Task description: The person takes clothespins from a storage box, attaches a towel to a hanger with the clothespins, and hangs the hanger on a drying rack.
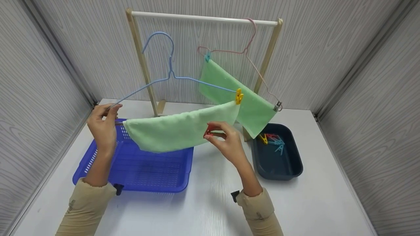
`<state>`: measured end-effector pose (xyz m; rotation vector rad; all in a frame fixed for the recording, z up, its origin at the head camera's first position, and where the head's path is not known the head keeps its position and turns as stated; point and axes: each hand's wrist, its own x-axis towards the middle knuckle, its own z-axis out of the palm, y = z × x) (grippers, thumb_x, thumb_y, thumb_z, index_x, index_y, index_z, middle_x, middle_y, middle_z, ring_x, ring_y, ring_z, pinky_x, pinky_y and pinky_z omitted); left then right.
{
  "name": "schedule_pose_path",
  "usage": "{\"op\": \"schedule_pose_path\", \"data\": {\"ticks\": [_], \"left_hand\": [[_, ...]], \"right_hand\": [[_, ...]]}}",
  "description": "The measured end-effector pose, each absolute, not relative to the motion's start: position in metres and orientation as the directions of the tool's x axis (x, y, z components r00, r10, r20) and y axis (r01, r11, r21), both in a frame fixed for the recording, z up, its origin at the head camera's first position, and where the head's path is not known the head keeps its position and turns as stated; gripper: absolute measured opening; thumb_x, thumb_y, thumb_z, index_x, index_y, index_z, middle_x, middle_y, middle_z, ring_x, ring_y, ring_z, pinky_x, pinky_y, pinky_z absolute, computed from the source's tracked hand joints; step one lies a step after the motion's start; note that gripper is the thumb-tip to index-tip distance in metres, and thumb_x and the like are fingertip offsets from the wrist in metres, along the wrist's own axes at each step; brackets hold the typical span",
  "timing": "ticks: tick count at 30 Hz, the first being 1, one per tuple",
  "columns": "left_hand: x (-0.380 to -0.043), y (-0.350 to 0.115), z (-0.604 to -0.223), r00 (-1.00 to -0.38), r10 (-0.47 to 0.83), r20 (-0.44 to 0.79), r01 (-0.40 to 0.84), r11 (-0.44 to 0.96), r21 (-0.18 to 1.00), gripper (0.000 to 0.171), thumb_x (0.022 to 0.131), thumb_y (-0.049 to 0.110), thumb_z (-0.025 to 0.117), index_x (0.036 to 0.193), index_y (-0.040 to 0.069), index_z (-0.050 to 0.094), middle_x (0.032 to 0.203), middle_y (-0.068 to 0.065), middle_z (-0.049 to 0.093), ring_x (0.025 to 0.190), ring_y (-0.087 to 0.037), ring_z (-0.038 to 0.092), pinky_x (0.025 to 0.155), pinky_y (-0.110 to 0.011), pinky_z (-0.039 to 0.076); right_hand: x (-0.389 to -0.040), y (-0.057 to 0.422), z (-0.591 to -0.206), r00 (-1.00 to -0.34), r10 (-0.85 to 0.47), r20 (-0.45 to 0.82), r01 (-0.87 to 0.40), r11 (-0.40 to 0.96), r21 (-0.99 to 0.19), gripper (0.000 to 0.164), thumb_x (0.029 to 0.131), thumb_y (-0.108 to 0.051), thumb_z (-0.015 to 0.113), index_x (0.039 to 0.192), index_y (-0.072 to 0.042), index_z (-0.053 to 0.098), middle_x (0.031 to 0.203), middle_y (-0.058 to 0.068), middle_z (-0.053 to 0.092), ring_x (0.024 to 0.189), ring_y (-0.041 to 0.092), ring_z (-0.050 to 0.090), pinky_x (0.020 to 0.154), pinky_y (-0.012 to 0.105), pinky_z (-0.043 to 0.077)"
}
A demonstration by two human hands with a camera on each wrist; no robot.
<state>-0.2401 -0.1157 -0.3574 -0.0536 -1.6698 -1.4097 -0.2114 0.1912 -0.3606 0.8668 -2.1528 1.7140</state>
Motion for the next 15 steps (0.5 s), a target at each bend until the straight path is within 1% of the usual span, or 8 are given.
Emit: {"op": "schedule_pose_path", "data": {"ticks": [3,7,10,13,15], "left_hand": [[-0.236,-0.114,-0.353,-0.567,-0.498,0.656,0.571,0.337,0.749,0.009,0.07,0.012,0.063,0.073,0.003,0.064,0.066,-0.004,0.052,0.06,-0.015,0.045,0.054,-0.026,0.034],[-0.227,-0.109,-0.345,-0.552,-0.503,0.665,0.576,0.345,0.741,0.009,0.07,0.006,0.062,0.073,-0.003,0.063,0.066,-0.009,0.052,0.06,-0.015,0.045,0.054,-0.029,0.034],[-0.224,-0.108,-0.342,-0.555,-0.505,0.661,0.572,0.346,0.744,0.01,0.071,0.007,0.062,0.074,-0.003,0.063,0.066,-0.008,0.052,0.06,-0.014,0.045,0.054,-0.027,0.034],[-0.225,-0.109,-0.342,-0.562,-0.507,0.653,0.572,0.333,0.75,0.01,0.071,0.007,0.062,0.074,-0.002,0.063,0.066,-0.008,0.052,0.061,-0.015,0.045,0.055,-0.023,0.034],[-0.229,-0.112,-0.347,-0.568,-0.507,0.649,0.571,0.326,0.754,0.009,0.071,0.009,0.062,0.074,0.001,0.064,0.066,-0.006,0.052,0.061,-0.015,0.046,0.054,-0.021,0.034]], "right_hand": [[-0.211,0.187,-0.36,-0.795,-0.283,0.536,-0.584,0.12,-0.803,0.035,0.072,0.01,0.056,0.104,0.014,0.044,0.095,0.028,0.047,0.087,0.037,0.047,0.073,0.042,0.04],[-0.211,0.183,-0.358,-0.805,-0.268,0.53,-0.572,0.11,-0.813,0.036,0.072,0.009,0.056,0.105,0.013,0.044,0.095,0.027,0.048,0.088,0.037,0.047,0.074,0.037,0.042],[-0.212,0.18,-0.356,-0.808,-0.265,0.526,-0.566,0.1,-0.818,0.035,0.073,0.008,0.056,0.106,0.013,0.044,0.095,0.026,0.048,0.088,0.035,0.047,0.074,0.035,0.041],[-0.212,0.177,-0.353,-0.806,-0.27,0.526,-0.565,0.087,-0.821,0.035,0.073,0.007,0.056,0.105,0.013,0.044,0.096,0.026,0.047,0.089,0.035,0.046,0.075,0.036,0.041],[-0.213,0.175,-0.352,-0.804,-0.275,0.527,-0.567,0.084,-0.82,0.034,0.073,0.007,0.056,0.105,0.013,0.045,0.096,0.026,0.047,0.09,0.035,0.046,0.075,0.038,0.04]]}}
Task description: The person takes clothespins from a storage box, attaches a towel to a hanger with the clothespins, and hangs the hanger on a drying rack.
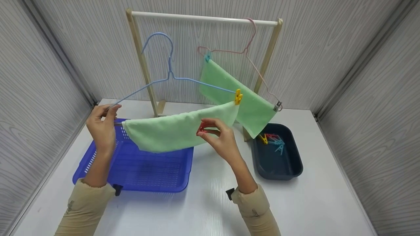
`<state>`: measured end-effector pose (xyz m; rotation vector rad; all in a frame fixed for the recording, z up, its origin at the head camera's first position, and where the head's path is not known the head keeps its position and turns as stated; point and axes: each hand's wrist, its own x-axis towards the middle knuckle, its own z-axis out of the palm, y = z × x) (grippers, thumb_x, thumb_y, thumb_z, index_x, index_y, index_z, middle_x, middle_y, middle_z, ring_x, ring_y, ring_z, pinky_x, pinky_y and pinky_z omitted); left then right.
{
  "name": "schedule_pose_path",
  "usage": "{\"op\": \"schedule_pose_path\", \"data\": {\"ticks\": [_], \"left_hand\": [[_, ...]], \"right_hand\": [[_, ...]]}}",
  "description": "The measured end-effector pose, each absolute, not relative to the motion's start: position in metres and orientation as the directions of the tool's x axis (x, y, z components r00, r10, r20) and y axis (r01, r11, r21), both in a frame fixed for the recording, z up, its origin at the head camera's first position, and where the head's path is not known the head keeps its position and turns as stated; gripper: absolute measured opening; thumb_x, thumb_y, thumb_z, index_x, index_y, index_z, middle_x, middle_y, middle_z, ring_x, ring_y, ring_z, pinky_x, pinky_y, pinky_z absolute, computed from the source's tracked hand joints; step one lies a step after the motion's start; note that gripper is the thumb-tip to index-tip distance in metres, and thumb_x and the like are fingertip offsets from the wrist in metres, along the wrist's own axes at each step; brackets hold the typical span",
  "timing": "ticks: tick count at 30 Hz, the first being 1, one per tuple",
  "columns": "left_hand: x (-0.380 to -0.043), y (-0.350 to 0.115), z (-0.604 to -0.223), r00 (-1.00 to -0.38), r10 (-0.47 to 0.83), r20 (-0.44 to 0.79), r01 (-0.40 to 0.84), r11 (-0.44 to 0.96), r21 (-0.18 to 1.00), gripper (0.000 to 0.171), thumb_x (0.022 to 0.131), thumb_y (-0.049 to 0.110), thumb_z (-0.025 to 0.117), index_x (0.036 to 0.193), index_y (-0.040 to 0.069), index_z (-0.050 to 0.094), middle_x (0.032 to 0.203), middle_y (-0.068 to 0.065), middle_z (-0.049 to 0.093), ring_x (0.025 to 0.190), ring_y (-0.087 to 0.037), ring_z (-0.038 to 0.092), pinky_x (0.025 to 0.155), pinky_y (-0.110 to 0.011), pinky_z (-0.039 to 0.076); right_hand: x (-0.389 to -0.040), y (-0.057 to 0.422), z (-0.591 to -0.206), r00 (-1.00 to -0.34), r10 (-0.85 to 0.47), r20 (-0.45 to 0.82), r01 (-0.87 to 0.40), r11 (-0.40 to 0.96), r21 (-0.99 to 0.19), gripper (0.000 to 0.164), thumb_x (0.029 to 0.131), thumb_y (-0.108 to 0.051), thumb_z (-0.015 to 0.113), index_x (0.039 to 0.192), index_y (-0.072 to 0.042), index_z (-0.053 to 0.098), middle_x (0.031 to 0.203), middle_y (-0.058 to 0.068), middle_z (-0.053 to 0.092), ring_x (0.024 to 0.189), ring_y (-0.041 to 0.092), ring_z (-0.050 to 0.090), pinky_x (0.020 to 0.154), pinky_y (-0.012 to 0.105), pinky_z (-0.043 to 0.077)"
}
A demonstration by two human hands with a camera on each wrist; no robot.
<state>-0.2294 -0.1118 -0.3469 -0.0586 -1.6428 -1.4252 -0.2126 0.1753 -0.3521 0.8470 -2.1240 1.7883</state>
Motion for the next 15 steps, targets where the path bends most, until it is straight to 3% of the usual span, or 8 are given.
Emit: {"op": "schedule_pose_path", "data": {"ticks": [5,15], "left_hand": [[-0.24,-0.117,-0.358,-0.57,-0.499,0.653,0.561,0.345,0.753,0.01,0.071,0.018,0.063,0.074,0.009,0.066,0.065,0.0,0.052,0.061,-0.013,0.047,0.053,-0.021,0.034],[-0.24,-0.117,-0.358,-0.561,-0.496,0.663,0.578,0.34,0.742,0.01,0.07,0.016,0.064,0.075,0.007,0.066,0.067,-0.003,0.053,0.061,-0.015,0.048,0.055,-0.023,0.035]], "right_hand": [[-0.213,0.17,-0.351,-0.783,-0.295,0.548,-0.589,0.066,-0.806,0.033,0.072,0.01,0.055,0.102,0.015,0.045,0.095,0.028,0.047,0.088,0.037,0.046,0.074,0.042,0.04],[-0.214,0.159,-0.349,-0.753,-0.32,0.576,-0.616,0.032,-0.787,0.032,0.071,0.013,0.055,0.101,0.017,0.044,0.093,0.03,0.047,0.087,0.037,0.046,0.073,0.04,0.041]]}}
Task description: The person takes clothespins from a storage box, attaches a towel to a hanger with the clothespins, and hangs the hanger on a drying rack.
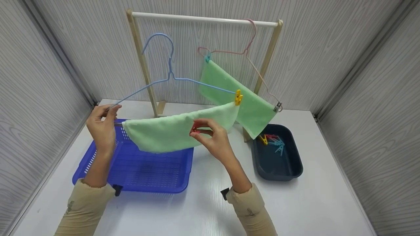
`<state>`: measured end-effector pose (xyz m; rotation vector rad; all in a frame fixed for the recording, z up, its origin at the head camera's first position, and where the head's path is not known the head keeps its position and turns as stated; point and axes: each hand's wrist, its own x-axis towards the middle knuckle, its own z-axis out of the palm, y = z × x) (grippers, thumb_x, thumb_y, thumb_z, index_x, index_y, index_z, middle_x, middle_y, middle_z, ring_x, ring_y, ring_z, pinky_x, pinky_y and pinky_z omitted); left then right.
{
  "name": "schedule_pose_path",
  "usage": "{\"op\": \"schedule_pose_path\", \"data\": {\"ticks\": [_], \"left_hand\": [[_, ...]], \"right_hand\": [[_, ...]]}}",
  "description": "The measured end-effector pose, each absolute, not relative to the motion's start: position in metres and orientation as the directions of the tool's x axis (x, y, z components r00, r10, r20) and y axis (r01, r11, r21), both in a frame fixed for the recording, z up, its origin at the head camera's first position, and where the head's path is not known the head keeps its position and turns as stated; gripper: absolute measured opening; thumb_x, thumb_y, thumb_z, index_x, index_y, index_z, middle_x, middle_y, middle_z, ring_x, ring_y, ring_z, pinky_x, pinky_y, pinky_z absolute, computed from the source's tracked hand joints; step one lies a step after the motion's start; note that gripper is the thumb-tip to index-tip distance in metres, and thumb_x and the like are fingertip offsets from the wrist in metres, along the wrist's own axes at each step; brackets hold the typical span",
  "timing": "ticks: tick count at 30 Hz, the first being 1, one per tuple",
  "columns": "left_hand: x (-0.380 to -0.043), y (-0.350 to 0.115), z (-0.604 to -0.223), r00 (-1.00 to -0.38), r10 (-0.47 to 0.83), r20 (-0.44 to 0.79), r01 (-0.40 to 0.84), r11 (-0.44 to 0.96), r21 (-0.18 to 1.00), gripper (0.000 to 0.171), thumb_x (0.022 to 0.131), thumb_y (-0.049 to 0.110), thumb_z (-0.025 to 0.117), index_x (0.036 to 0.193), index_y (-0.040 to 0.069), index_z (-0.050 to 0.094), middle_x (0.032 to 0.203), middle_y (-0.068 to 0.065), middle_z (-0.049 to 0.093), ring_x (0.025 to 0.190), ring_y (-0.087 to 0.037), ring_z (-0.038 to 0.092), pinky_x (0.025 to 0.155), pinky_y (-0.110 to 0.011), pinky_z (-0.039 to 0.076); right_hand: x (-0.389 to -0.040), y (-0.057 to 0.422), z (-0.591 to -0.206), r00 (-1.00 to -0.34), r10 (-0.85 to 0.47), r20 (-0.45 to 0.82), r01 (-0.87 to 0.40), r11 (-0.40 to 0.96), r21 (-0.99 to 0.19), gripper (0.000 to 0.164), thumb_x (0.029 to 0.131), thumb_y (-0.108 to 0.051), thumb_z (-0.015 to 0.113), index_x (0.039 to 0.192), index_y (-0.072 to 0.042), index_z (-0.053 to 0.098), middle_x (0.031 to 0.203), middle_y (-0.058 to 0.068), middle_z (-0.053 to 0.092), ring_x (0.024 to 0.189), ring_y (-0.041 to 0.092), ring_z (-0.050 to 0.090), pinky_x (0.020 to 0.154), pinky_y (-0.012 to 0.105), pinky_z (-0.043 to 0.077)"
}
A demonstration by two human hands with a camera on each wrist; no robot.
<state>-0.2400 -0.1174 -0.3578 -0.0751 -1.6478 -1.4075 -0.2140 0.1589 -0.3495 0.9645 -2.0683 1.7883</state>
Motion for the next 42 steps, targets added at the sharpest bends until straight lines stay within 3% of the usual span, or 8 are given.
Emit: {"op": "schedule_pose_path", "data": {"ticks": [12,21,28,35,42], "left_hand": [[-0.242,-0.119,-0.357,-0.545,-0.501,0.672,0.572,0.363,0.735,0.013,0.07,0.021,0.063,0.074,0.009,0.066,0.066,0.0,0.053,0.063,-0.012,0.049,0.057,-0.022,0.037],[-0.243,-0.119,-0.359,-0.545,-0.491,0.679,0.594,0.345,0.727,0.01,0.07,0.012,0.064,0.074,0.003,0.065,0.066,-0.005,0.053,0.062,-0.014,0.047,0.055,-0.024,0.035],[-0.242,-0.119,-0.359,-0.546,-0.491,0.678,0.579,0.364,0.73,0.013,0.071,0.019,0.063,0.074,0.007,0.065,0.066,-0.001,0.053,0.061,-0.012,0.047,0.054,-0.022,0.035],[-0.241,-0.119,-0.358,-0.537,-0.496,0.682,0.584,0.365,0.725,0.013,0.071,0.02,0.063,0.074,0.007,0.065,0.065,-0.001,0.052,0.061,-0.013,0.047,0.054,-0.029,0.036],[-0.242,-0.119,-0.36,-0.561,-0.497,0.663,0.564,0.356,0.745,0.012,0.07,0.017,0.063,0.075,0.006,0.066,0.066,-0.002,0.053,0.062,-0.014,0.048,0.055,-0.022,0.035]], "right_hand": [[-0.214,0.14,-0.344,-0.72,-0.344,0.602,-0.648,0.027,-0.761,0.032,0.071,0.012,0.055,0.101,0.016,0.045,0.093,0.028,0.047,0.087,0.036,0.047,0.072,0.048,0.039],[-0.214,0.133,-0.345,-0.712,-0.369,0.597,-0.651,0.029,-0.758,0.032,0.072,0.011,0.055,0.102,0.015,0.045,0.093,0.028,0.047,0.087,0.036,0.047,0.072,0.046,0.039],[-0.215,0.13,-0.346,-0.706,-0.382,0.596,-0.649,0.015,-0.76,0.032,0.072,0.011,0.055,0.102,0.014,0.045,0.093,0.028,0.047,0.088,0.036,0.046,0.072,0.047,0.039],[-0.216,0.125,-0.344,-0.691,-0.393,0.607,-0.664,0.013,-0.748,0.032,0.071,0.012,0.055,0.102,0.014,0.045,0.093,0.028,0.047,0.087,0.037,0.047,0.071,0.047,0.04],[-0.216,0.119,-0.342,-0.688,-0.397,0.608,-0.67,0.024,-0.742,0.031,0.072,0.01,0.055,0.101,0.015,0.045,0.093,0.026,0.048,0.088,0.034,0.047,0.072,0.045,0.04]]}}
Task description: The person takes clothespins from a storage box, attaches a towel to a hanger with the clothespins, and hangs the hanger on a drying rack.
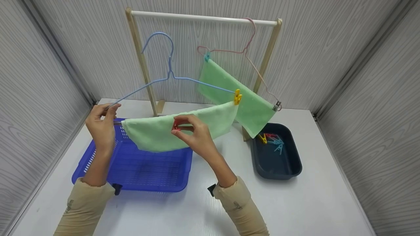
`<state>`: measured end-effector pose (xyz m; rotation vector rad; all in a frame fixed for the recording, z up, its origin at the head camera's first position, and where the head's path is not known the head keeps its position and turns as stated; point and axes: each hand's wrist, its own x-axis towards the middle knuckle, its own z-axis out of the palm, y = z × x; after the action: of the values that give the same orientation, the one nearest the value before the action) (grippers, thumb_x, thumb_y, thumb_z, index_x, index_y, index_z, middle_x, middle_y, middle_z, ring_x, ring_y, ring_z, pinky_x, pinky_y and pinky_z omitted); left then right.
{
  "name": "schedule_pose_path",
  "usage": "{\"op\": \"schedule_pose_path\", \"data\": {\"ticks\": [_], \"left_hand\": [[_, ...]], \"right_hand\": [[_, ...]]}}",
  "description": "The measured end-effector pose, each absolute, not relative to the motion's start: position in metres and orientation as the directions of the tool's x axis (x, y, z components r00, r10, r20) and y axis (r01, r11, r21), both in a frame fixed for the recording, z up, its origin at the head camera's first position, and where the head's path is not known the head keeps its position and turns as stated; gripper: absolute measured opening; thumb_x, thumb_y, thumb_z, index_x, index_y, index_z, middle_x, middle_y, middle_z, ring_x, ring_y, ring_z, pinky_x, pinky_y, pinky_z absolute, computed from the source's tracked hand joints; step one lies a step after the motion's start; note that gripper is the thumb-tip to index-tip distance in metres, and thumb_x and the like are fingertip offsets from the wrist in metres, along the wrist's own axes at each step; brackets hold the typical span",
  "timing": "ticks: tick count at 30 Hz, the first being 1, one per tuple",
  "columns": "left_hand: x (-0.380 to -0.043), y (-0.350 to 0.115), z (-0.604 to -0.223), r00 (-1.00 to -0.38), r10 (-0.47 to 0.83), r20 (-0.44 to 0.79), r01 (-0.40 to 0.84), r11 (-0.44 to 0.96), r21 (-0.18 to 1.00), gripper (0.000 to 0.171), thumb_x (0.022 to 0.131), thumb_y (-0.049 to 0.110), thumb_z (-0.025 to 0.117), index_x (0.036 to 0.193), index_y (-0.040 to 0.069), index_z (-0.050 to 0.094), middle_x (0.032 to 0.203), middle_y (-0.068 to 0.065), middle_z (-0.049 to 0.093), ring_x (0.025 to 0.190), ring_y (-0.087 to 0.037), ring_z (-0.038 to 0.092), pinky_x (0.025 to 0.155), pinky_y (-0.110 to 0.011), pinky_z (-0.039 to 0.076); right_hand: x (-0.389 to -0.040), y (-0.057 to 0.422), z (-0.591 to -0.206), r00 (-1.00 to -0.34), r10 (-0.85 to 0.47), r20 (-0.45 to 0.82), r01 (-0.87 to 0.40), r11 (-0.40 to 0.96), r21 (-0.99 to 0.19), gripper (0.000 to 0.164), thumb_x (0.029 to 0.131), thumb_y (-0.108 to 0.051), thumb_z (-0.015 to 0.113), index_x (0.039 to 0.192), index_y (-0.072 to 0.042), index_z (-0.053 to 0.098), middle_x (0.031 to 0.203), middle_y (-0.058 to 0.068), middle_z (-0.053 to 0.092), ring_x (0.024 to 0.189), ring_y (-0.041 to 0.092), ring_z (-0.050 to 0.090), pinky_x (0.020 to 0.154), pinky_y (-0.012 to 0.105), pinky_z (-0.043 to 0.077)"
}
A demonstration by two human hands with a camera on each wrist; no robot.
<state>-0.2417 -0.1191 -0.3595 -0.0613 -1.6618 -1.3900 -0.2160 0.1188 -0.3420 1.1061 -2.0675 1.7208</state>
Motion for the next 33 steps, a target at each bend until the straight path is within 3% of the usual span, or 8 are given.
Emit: {"op": "schedule_pose_path", "data": {"ticks": [12,22,33], "left_hand": [[-0.24,-0.118,-0.36,-0.559,-0.502,0.66,0.565,0.352,0.746,0.011,0.07,0.019,0.064,0.074,0.009,0.066,0.065,0.0,0.052,0.06,-0.013,0.047,0.055,-0.022,0.034],[-0.229,-0.112,-0.346,-0.558,-0.518,0.648,0.561,0.34,0.755,0.01,0.07,0.009,0.064,0.074,0.0,0.064,0.067,-0.006,0.053,0.06,-0.015,0.047,0.055,-0.02,0.034],[-0.229,-0.111,-0.347,-0.545,-0.511,0.664,0.582,0.339,0.739,0.01,0.07,0.007,0.063,0.073,-0.002,0.063,0.066,-0.008,0.052,0.06,-0.015,0.046,0.054,-0.021,0.034]], "right_hand": [[-0.217,0.102,-0.334,-0.656,-0.409,0.634,-0.697,0.004,-0.718,0.031,0.072,0.008,0.057,0.1,0.014,0.046,0.091,0.025,0.049,0.086,0.033,0.049,0.071,0.042,0.042],[-0.218,0.092,-0.334,-0.642,-0.437,0.63,-0.704,0.009,-0.71,0.032,0.072,0.007,0.057,0.1,0.015,0.045,0.091,0.024,0.049,0.085,0.032,0.049,0.071,0.041,0.042],[-0.219,0.086,-0.331,-0.631,-0.435,0.643,-0.711,-0.009,-0.704,0.031,0.071,0.008,0.057,0.1,0.014,0.045,0.091,0.025,0.049,0.085,0.032,0.05,0.071,0.04,0.043]]}}
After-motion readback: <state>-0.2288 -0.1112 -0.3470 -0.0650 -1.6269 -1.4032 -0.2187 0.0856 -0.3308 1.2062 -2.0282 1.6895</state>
